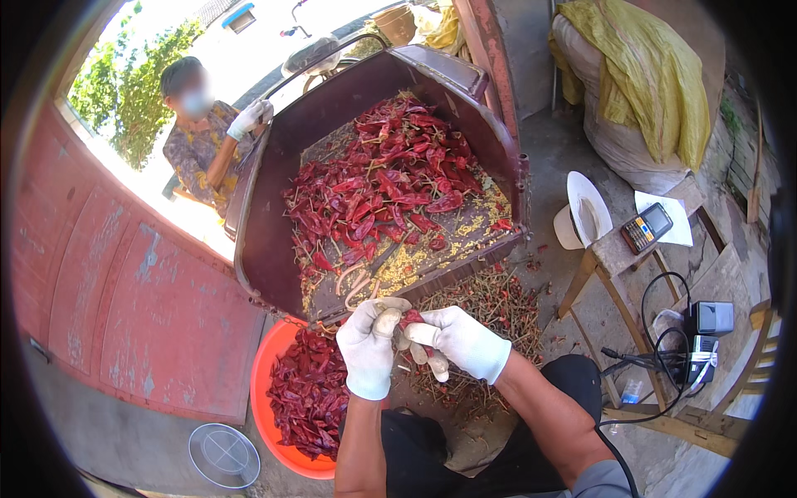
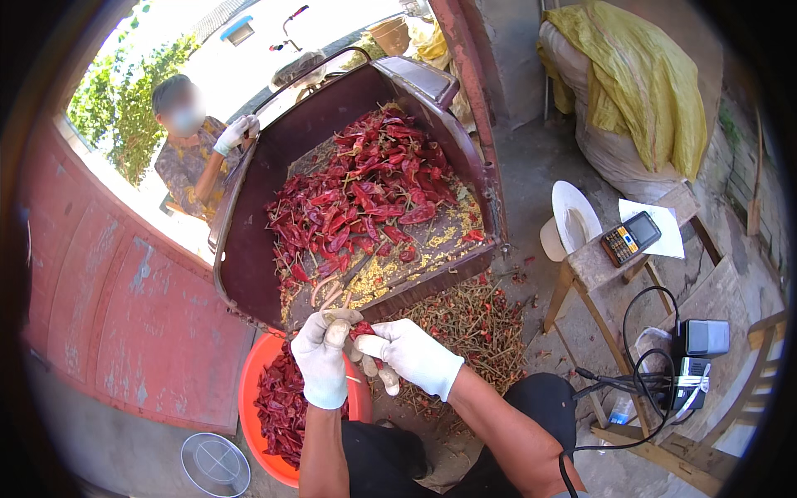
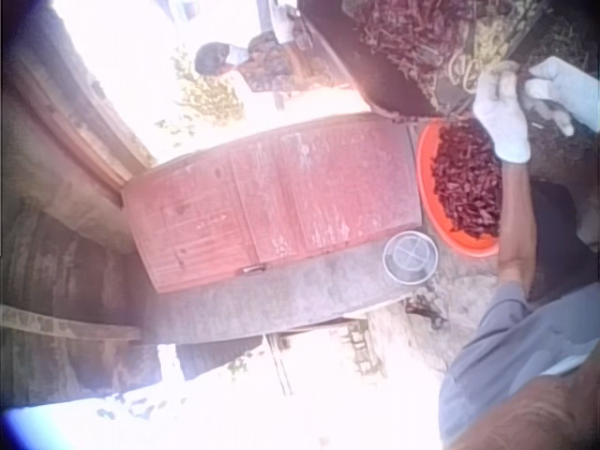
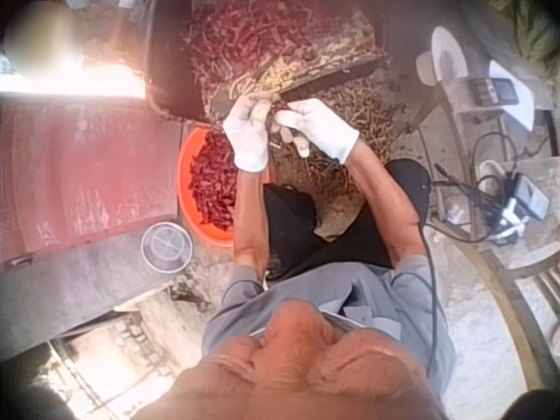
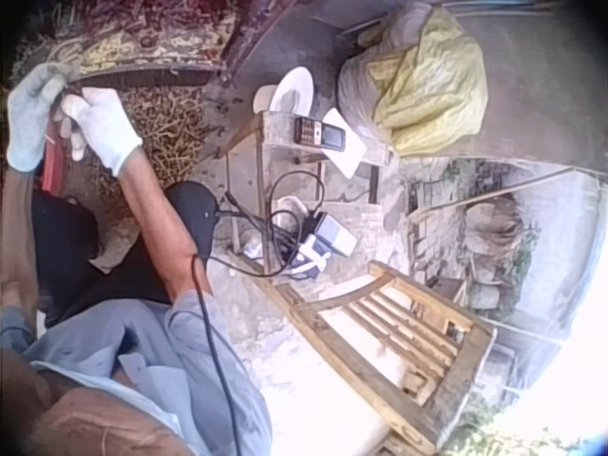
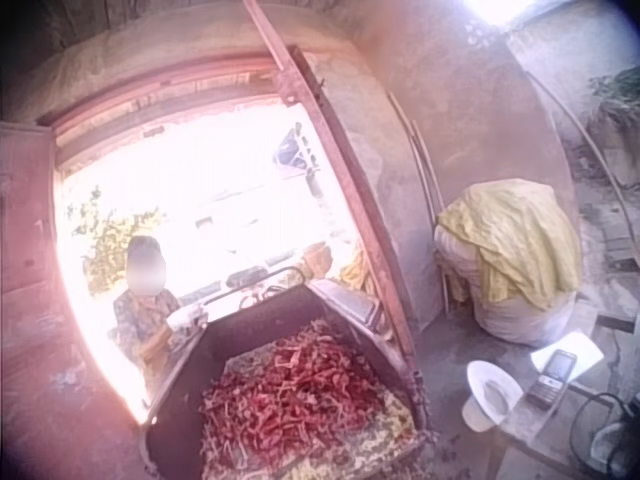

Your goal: The person removes the stems and caps from dried red chili peppers using a small knife and drops the processed peppers into a container.

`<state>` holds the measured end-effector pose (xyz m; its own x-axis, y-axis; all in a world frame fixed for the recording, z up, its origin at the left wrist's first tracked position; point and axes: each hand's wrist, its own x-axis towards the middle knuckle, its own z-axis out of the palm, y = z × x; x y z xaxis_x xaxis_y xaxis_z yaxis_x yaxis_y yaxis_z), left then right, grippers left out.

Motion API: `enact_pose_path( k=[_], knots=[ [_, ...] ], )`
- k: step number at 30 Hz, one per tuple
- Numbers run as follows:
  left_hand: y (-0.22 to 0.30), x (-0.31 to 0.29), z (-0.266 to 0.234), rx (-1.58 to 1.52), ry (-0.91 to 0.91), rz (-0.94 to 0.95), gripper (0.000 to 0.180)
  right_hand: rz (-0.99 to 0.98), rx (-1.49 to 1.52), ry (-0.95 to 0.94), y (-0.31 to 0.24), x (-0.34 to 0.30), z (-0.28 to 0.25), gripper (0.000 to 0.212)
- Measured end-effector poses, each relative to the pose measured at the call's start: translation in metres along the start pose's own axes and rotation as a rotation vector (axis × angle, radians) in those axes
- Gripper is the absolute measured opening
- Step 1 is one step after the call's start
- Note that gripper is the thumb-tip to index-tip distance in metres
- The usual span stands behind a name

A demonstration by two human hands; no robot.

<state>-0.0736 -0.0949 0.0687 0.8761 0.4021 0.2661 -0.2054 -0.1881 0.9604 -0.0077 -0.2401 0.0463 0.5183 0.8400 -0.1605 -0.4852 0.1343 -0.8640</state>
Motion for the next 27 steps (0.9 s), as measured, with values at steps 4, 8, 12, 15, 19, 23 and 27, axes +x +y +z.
enact_pose_path(
  k=[4,8,12,15,19,23,27],
  knots=[
    [-0.004,-0.001,-0.003,0.032,-0.043,-0.084,0.023,0.043,-0.192,-0.012,-0.003,-0.002,-0.001,0.022],
    [-0.019,0.006,-0.008,0.285,-0.091,0.046,0.020,-0.470,-1.172,0.163,0.010,0.003,-0.006,0.025],
    [-0.023,0.008,-0.008,-0.077,-0.036,-0.098,0.023,-0.511,-1.339,0.216,0.008,0.002,0.000,0.023],
    [-0.034,0.012,-0.005,-0.475,0.055,-0.299,0.026,-0.668,-1.319,0.388,0.024,0.009,0.006,0.020],
    [-0.048,0.016,-0.002,-0.706,0.135,-0.258,0.023,-0.692,-1.298,0.512,0.026,0.015,0.017,0.014],
    [-0.058,0.032,-0.015,-0.962,0.329,-0.352,0.018,-0.704,-1.299,0.463,0.025,0.008,0.026,0.015],
    [-0.066,0.059,-0.053,-0.805,0.452,-0.157,0.022,-0.642,-1.009,0.426,0.023,-0.001,0.018,0.025]
  ],
)
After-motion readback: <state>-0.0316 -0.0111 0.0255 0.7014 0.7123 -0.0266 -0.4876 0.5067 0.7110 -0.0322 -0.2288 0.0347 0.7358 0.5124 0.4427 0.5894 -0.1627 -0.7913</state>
